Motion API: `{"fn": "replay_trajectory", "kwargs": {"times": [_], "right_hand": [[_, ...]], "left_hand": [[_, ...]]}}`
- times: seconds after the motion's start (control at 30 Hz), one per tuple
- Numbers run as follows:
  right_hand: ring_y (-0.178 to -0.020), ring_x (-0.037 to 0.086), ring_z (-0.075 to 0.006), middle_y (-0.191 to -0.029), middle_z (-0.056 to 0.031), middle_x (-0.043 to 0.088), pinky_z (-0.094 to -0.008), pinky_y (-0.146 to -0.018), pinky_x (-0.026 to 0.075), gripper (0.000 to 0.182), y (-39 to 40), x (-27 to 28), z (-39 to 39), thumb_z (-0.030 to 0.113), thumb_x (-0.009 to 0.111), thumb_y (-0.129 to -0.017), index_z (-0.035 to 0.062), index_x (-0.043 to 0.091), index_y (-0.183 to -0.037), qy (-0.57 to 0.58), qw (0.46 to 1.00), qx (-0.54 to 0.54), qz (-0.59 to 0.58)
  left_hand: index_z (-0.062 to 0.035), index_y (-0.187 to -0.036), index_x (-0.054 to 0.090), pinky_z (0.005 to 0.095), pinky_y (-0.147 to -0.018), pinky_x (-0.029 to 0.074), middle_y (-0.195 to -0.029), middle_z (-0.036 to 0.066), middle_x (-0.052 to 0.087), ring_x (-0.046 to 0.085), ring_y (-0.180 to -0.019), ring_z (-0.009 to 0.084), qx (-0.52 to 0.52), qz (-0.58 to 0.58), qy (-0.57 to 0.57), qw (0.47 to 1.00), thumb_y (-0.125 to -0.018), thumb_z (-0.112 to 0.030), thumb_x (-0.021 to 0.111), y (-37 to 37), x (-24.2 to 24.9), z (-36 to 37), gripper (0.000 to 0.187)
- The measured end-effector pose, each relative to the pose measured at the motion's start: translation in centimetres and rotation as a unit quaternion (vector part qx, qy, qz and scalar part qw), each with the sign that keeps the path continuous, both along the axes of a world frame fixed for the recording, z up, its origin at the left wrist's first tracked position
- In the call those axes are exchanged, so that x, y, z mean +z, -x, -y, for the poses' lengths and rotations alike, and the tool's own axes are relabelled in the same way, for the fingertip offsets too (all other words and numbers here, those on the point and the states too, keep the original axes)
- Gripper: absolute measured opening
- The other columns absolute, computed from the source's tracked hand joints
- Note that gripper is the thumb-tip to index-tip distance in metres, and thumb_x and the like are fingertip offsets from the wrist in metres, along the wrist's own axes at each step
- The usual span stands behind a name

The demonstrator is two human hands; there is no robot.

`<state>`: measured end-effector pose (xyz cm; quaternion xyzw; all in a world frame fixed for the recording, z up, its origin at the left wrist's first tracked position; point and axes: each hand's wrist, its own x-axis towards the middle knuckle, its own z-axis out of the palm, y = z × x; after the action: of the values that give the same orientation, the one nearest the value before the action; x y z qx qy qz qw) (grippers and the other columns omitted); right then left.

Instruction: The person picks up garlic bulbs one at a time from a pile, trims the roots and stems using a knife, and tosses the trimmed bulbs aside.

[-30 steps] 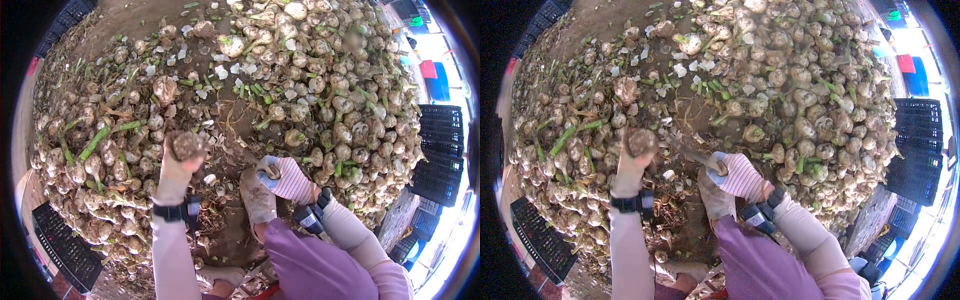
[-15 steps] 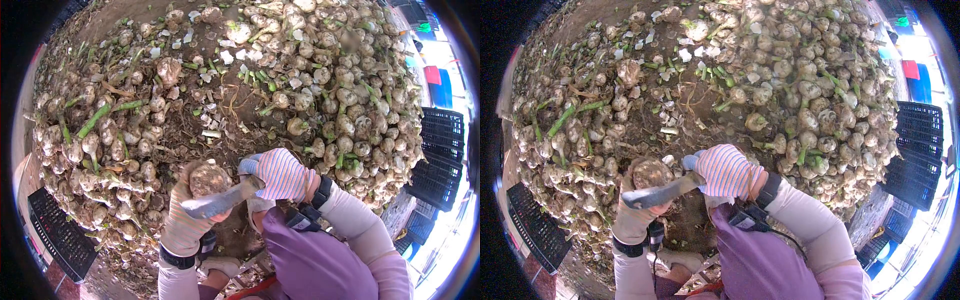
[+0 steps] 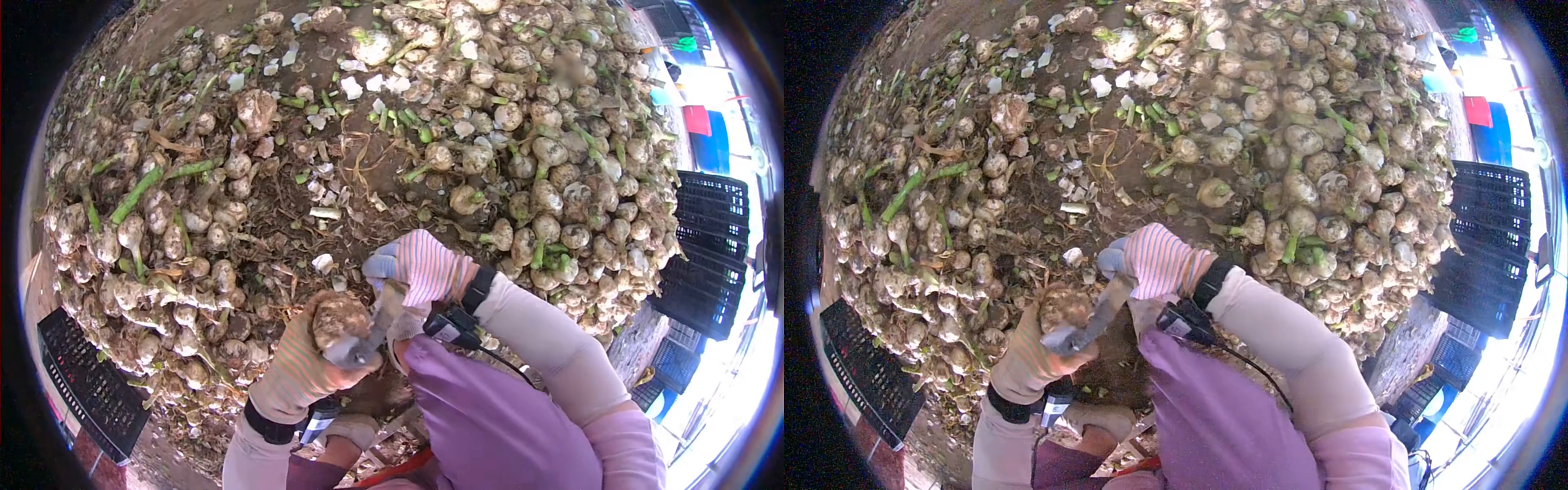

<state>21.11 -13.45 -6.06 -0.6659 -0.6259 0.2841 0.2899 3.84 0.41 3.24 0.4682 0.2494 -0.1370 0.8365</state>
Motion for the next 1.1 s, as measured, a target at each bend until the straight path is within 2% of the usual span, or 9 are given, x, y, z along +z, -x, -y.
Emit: {"fn": "replay_trajectory", "kwargs": {"times": [0.07, 0.13, 0.2, 0.43, 0.53, 0.8, 0.87, 1.0, 1.1], "right_hand": [[-0.06, 0.058, -0.0314, -0.067, -0.0101, 0.059, -0.0384, -0.051, 0.045, 0.023, -1.7, 1.8, -0.1, 0.027, 0.057, -0.066, 0.0115, 0.056, -0.083, 0.246, 0.965, -0.086, 0.02], [-0.059, 0.057, -0.0324, -0.062, -0.0118, 0.057, -0.0375, -0.051, 0.044, 0.018, -3.5, -0.4, 2.6, 0.023, 0.058, -0.069, 0.0092, 0.055, -0.081, 0.207, 0.969, -0.129, 0.037], [-0.061, 0.057, -0.0352, -0.063, -0.0143, 0.057, -0.0416, -0.055, 0.045, 0.023, -3.4, 1.7, 2.6, 0.031, 0.056, -0.075, 0.0087, 0.055, -0.078, 0.099, 0.977, -0.186, -0.029], [-0.055, 0.054, -0.0287, -0.06, -0.0108, 0.052, -0.0337, -0.052, 0.044, 0.016, 0.1, 2.5, 1.5, 0.023, 0.063, -0.075, 0.0094, 0.055, -0.076, 0.109, 0.955, -0.225, -0.162], [-0.058, 0.05, -0.0238, -0.067, -0.011, 0.056, -0.0313, -0.058, 0.045, 0.021, 1.6, 4.1, 0.8, 0.019, 0.064, -0.075, 0.0047, 0.06, -0.089, 0.087, 0.905, -0.252, -0.332], [-0.068, 0.057, -0.0114, -0.076, -0.006, 0.062, -0.0273, -0.063, 0.047, 0.012, 2.0, 0.6, 1.1, 0.008, 0.063, -0.077, 0.0015, 0.061, -0.087, 0.042, 0.934, -0.183, -0.304], [-0.069, 0.058, -0.0145, -0.076, -0.0083, 0.063, -0.0293, -0.066, 0.047, 0.021, 2.6, -1.3, 2.5, 0.018, 0.061, -0.075, 0.0013, 0.06, -0.088, 0.117, 0.866, -0.298, -0.385], [-0.072, 0.057, -0.0101, -0.081, -0.004, 0.065, -0.0255, -0.067, 0.047, 0.016, 2.2, 0.4, 3.2, 0.013, 0.06, -0.079, 0.0012, 0.061, -0.089, 0.152, 0.742, -0.4, -0.517], [-0.069, 0.051, -0.0057, -0.076, 0.0007, 0.059, -0.0225, -0.062, 0.043, 0.012, 2.2, -0.3, 2.7, 0.011, 0.058, -0.08, 0.0019, 0.06, -0.088, 0.096, 0.763, -0.392, -0.506]], "left_hand": [[-0.0017, -0.114, 0.041, 0.0283, -0.078, 0.048, -0.097, 0.007, 0.058, 0.058, -0.088, 0.0153, -0.04, 0.055, 0.232, 0.97, -0.055, -0.012, 0.081, 0.7, -0.1, -0.3, 0.072], [-0.0024, -0.115, 0.041, 0.0284, -0.081, 0.046, -0.1, 0.007, 0.055, 0.056, -0.092, 0.0157, -0.144, 0.066, 0.178, 0.971, -0.052, -0.013, 0.082, 0.6, 1.3, 0.2, 0.076], [-0.0042, -0.119, 0.04, 0.0267, -0.086, 0.042, -0.106, 0.006, 0.053, 0.053, -0.098, 0.0141, -0.031, 0.06, -0.016, 0.998, -0.054, -0.013, 0.085, 1.2, 0.5, -0.8, 0.08], [-0.0053, -0.116, 0.047, 0.0333, -0.061, 0.052, -0.094, 0.01, 0.06, 0.061, -0.078, 0.0222, 0.262, 0.105, 0.235, 0.93, -0.065, -0.045, 0.076, -0.4, -1.8, -0.2, 0.071], [-0.0076, -0.099, 0.048, 0.0272, -0.045, 0.038, -0.086, 0.007, 0.052, 0.049, -0.055, 0.0143, 0.398, 0.156, 0.282, 0.859, -0.079, -0.052, 0.056, -2.0, -2.0, 1.3, 0.049], [-0.0122, -0.087, 0.045, 0.0219, -0.039, 0.038, -0.072, -0.002, 0.04, 0.045, -0.046, 0.0053, 0.451, 0.32, 0.444, 0.705, -0.086, -0.033, 0.052, -5.7, -0.7, 2.9, 0.022], [-0.0121, -0.086, 0.047, 0.0232, -0.035, 0.038, -0.069, 0.0, 0.043, 0.042, -0.046, 0.0061, 0.461, 0.337, 0.448, 0.687, -0.083, -0.047, 0.05, -4.1, -2.3, 1.6, 0.035], [-0.0094, -0.095, 0.057, 0.0237, -0.042, 0.044, -0.082, 0.004, 0.061, 0.049, -0.048, 0.0083, 0.44, 0.16, 0.235, 0.852, -0.08, -0.047, 0.058, -5.8, -1.7, 1.1, 0.04], [-0.0096, -0.087, 0.059, 0.0242, -0.04, 0.039, -0.075, 0.005, 0.06, 0.05, -0.05, 0.0127, 0.472, 0.041, 0.25, 0.845, -0.077, -0.054, 0.057, -8.8, -1.0, 4.2, 0.046]]}}
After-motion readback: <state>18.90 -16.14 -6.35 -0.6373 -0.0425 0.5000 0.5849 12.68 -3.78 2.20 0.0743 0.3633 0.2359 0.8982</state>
